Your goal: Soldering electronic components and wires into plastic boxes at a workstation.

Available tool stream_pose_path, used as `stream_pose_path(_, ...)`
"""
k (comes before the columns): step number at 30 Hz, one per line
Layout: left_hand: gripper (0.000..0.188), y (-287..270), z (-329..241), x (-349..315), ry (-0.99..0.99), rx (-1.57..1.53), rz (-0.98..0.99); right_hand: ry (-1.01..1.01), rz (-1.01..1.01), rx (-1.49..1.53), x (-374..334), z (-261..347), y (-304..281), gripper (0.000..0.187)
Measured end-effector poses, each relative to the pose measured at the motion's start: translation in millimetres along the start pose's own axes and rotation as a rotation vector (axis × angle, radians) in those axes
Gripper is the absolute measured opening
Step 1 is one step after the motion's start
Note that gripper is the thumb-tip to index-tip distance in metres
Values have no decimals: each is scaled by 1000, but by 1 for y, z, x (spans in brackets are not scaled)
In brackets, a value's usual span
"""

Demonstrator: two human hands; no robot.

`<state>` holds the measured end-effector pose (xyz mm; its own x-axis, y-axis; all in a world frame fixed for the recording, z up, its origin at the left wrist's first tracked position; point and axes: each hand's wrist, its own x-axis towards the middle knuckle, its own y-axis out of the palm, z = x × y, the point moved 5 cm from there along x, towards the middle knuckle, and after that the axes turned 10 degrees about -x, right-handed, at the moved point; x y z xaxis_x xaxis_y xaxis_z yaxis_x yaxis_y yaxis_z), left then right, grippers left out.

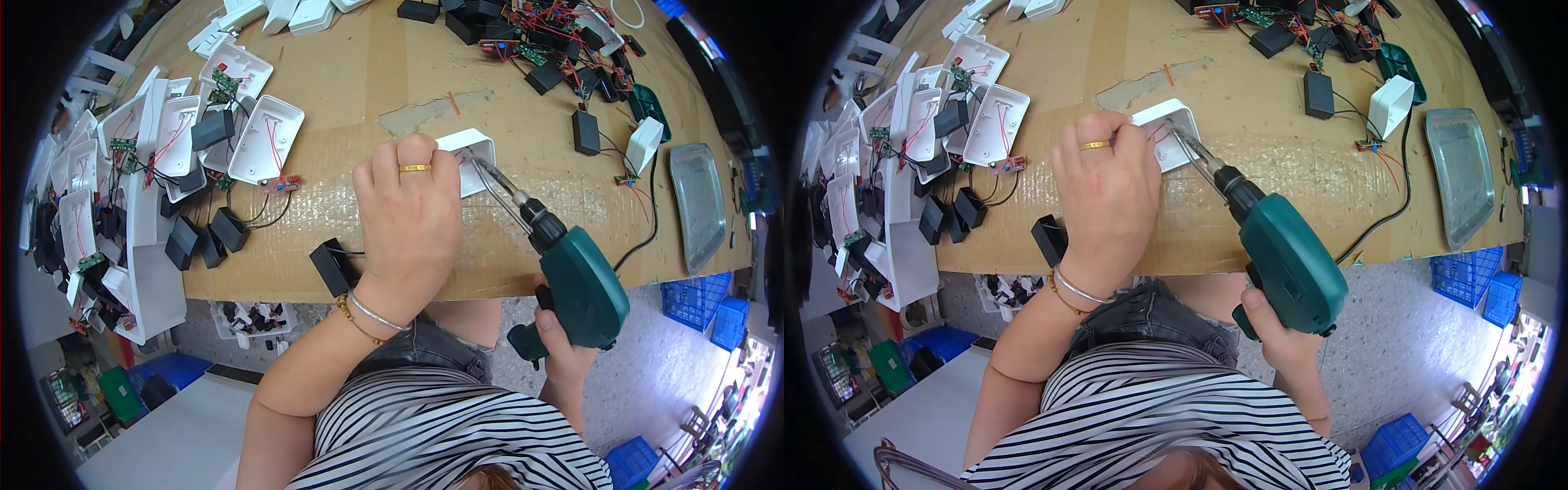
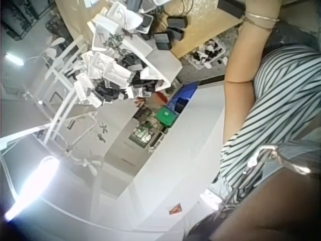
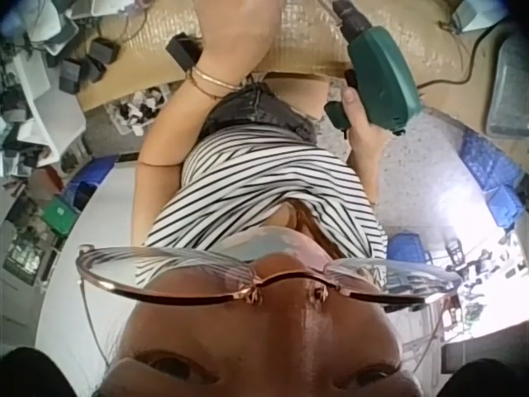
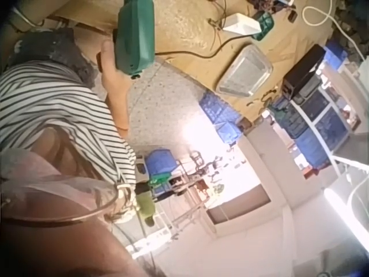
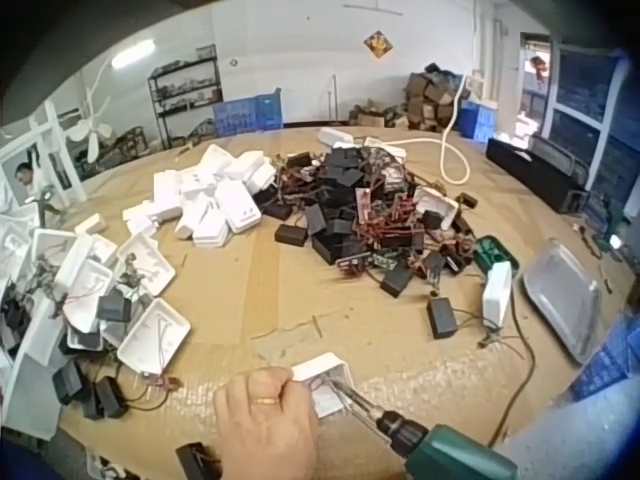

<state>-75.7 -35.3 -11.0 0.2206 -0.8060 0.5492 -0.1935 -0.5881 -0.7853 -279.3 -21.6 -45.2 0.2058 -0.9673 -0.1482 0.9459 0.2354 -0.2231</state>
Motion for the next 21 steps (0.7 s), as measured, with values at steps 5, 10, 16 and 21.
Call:
stream_pose_path(5, 10, 1, 1, -2, -10, 0, 19, -68, -26, 97, -2, -6, -2, 58)
stream_pose_path(10, 10, 2, -1, -2, 35, 28, -12, -112, 72, 203, -3, -14, -8, 54)
stream_pose_path(16, 11, 3, -1, -1, -7, 32, 16, -95, 33, 258, 0, -14, -9, 59)
stream_pose_path(21, 13, 1, -1, 2, 4, 7, 2, -161, 8, 260, 2, -14, -10, 55)
